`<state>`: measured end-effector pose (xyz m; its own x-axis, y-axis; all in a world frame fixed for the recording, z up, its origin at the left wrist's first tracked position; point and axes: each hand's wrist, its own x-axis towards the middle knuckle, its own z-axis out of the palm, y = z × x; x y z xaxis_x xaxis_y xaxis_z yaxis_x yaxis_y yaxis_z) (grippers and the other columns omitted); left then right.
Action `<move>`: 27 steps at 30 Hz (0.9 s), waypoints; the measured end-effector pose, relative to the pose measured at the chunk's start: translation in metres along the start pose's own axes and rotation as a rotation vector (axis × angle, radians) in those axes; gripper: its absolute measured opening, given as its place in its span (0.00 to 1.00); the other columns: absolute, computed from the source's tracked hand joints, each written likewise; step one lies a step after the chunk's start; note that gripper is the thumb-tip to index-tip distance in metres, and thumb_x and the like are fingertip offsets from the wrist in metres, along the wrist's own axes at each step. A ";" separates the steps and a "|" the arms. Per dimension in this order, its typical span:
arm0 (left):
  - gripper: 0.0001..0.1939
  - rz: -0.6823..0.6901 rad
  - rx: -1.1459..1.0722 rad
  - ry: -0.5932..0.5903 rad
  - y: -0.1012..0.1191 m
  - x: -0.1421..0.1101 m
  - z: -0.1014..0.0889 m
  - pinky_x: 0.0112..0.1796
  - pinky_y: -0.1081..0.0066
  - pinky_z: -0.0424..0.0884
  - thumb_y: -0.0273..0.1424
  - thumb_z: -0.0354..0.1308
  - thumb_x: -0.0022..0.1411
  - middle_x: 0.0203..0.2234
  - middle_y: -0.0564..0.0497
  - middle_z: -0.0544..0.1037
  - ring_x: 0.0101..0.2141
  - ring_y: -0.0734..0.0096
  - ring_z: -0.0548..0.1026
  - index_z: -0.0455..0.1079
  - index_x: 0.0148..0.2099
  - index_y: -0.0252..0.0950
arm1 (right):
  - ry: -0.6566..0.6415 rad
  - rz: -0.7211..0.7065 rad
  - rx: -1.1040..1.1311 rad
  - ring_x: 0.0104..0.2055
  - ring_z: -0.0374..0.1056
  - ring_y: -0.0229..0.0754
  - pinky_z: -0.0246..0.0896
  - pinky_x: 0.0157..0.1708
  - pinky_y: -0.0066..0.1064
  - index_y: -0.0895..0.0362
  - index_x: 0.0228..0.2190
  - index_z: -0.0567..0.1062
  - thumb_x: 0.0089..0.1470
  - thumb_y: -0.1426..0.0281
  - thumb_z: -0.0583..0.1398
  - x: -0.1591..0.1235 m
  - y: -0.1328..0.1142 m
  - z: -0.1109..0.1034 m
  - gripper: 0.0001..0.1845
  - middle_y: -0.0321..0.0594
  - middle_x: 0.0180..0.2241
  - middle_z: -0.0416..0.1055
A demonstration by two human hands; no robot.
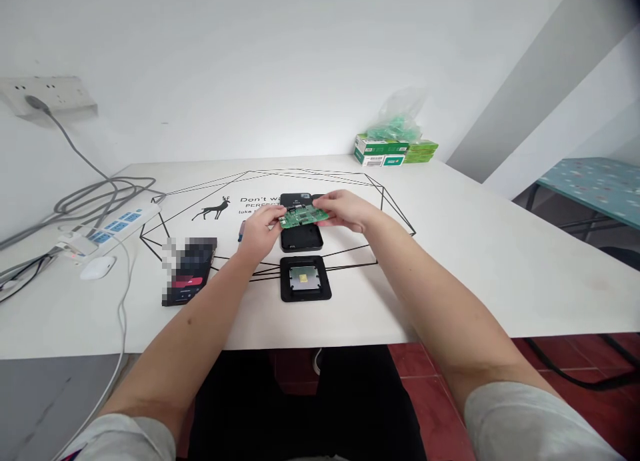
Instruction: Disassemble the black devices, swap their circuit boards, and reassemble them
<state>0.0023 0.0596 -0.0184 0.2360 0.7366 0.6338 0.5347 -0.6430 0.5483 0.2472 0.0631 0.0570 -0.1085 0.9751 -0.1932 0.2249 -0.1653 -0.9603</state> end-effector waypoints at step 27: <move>0.31 -0.205 0.347 -0.698 0.006 0.000 -0.031 0.68 0.40 0.55 0.52 0.54 0.69 0.66 0.41 0.75 0.68 0.41 0.67 0.72 0.66 0.41 | 0.336 0.090 -0.987 0.54 0.77 0.57 0.70 0.49 0.40 0.62 0.50 0.81 0.64 0.70 0.61 0.013 0.060 -0.036 0.16 0.61 0.50 0.81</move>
<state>-0.0199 0.0497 0.0019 0.4969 0.8677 -0.0114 0.8168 -0.4633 0.3438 0.2947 0.0708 0.0041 0.1890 0.9810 -0.0446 0.9259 -0.1932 -0.3246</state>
